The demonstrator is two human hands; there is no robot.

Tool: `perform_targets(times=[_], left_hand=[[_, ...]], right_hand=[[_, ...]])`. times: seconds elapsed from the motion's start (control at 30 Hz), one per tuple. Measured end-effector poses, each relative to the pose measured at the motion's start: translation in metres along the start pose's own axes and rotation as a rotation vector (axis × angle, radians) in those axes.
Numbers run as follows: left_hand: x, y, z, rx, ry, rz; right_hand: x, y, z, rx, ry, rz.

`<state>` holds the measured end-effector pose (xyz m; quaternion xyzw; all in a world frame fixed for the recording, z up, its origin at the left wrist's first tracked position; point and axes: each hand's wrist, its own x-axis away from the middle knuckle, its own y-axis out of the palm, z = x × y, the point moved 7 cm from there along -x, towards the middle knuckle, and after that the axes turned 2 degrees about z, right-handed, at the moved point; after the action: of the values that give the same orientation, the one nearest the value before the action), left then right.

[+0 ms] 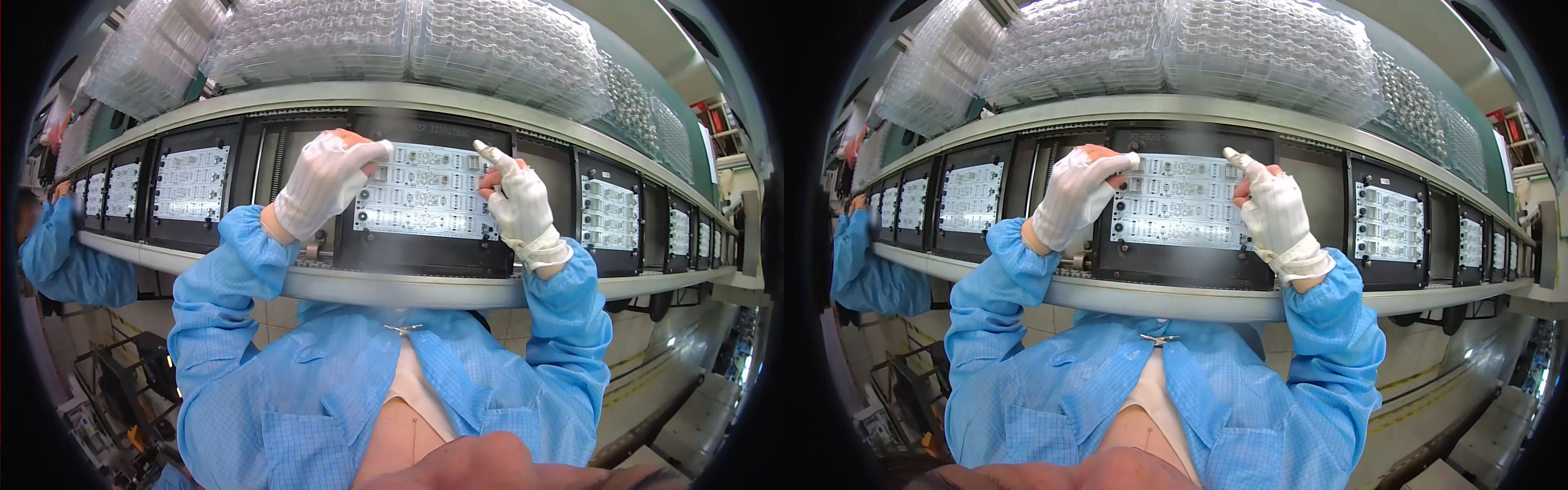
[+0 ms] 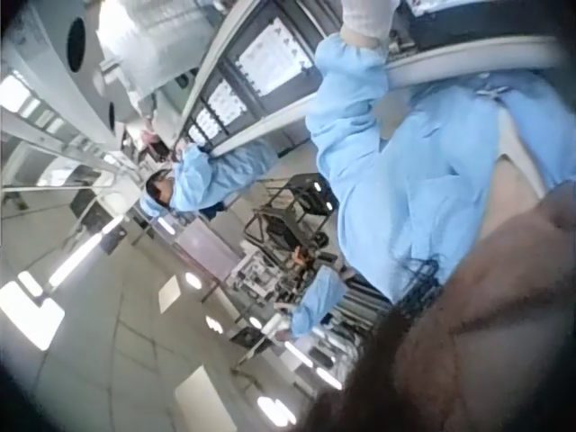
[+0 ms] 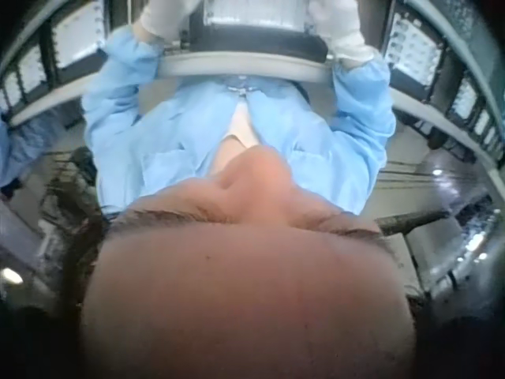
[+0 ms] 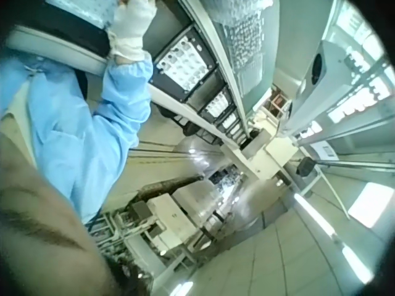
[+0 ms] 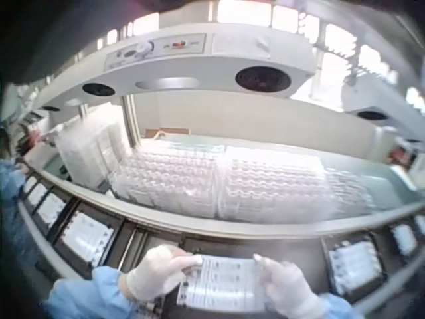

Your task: Manual assembly of electronic components onto printed circuit boards on an industrial production line.

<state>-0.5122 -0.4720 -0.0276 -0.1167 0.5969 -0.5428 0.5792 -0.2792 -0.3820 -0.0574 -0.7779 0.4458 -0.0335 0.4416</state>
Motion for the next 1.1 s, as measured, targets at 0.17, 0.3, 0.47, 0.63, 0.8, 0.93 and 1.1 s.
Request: perform_targets(times=[0.17, 0.3, 0.47, 0.63, 0.8, 0.93, 1.1], left_hand=[[-0.001, -0.006, 0.003, 0.000, -0.027, 0.142], [-0.001, -0.006, 0.004, 0.014, -0.029, 0.159], [0.000, -0.005, 0.009, 0.067, -0.050, 0.149], [0.007, 0.000, 0.015, 0.053, -0.034, 0.073], [0.003, -0.003, 0.023, 0.033, -0.031, 0.068], [0.000, 0.000, 0.018, 0.085, -0.019, 0.079], [0.004, 0.001, 0.003, 0.057, -0.036, 0.070]], right_hand=[[-0.001, 0.003, -0.003, 0.111, -0.173, -0.008], [-0.001, 0.004, 0.002, 0.223, -0.211, -0.094], [-0.007, -0.008, 0.000, 0.141, -0.099, -0.163], [-0.005, -0.012, -0.003, 0.158, -0.149, -0.187], [0.004, -0.008, -0.009, 0.297, -0.266, -0.149], [0.018, -0.007, -0.014, 0.353, -0.364, 0.000], [0.009, -0.005, -0.004, 0.290, -0.232, -0.047]])
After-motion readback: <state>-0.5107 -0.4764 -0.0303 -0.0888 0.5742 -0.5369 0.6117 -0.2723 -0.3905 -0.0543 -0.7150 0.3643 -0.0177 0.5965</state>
